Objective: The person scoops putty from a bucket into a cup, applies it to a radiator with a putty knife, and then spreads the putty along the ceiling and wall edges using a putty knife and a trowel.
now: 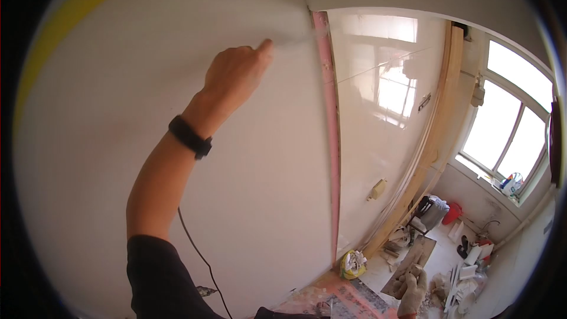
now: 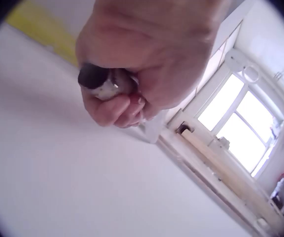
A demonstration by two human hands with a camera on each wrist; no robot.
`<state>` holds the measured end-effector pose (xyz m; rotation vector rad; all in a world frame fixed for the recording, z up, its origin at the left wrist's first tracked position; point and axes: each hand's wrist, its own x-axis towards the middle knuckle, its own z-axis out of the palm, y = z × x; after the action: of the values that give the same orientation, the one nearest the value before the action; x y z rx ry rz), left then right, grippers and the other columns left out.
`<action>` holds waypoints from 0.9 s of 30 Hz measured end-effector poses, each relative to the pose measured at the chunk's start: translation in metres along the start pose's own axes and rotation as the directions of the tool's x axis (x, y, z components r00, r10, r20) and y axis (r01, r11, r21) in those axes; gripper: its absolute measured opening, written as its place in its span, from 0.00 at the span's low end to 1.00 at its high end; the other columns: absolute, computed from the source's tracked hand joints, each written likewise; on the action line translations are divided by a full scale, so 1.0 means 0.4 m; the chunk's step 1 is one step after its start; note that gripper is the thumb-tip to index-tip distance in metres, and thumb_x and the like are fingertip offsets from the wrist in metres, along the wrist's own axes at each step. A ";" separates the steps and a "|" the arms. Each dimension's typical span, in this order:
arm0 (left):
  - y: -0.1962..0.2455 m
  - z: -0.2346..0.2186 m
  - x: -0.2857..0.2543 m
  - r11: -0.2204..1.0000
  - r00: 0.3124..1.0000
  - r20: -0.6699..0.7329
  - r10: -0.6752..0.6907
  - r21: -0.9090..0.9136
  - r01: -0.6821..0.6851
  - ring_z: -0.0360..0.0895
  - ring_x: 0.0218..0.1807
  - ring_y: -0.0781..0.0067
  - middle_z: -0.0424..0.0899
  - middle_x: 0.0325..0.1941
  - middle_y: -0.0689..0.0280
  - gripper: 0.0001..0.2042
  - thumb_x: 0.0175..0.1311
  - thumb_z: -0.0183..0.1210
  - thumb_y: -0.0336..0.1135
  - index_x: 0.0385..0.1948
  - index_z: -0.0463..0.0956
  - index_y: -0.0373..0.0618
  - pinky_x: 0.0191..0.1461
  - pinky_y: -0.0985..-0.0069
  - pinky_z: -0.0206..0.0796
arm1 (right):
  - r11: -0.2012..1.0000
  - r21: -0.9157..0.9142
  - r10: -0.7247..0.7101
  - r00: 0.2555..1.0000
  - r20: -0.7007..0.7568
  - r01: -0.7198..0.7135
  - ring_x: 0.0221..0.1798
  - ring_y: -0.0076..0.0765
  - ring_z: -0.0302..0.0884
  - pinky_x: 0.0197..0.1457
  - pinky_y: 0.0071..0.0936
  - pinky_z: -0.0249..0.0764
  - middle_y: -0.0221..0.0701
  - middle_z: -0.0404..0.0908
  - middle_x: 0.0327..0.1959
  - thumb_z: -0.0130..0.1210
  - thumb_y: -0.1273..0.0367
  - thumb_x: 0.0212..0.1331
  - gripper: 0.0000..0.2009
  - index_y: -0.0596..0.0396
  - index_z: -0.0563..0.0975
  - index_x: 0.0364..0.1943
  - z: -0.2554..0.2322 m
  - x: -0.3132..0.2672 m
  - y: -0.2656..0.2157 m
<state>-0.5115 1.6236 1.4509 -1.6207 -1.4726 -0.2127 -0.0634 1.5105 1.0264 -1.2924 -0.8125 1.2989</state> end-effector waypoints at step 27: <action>0.139 -0.035 -0.073 -0.094 0.942 0.262 0.210 -0.954 0.286 0.67 0.20 0.87 0.75 0.27 0.70 0.19 0.73 0.56 0.55 0.41 0.73 0.45 0.20 0.85 0.59 | 0.995 0.096 0.020 0.966 -0.256 0.005 0.31 0.31 0.82 0.32 0.30 0.83 0.37 0.81 0.35 0.53 0.74 0.67 0.13 0.61 0.74 0.54 -0.125 -0.425 -0.046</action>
<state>-0.4656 1.6003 1.4123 -2.9679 -1.6419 -1.5629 -0.0403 1.3404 1.0736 -1.3536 -0.5563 1.1327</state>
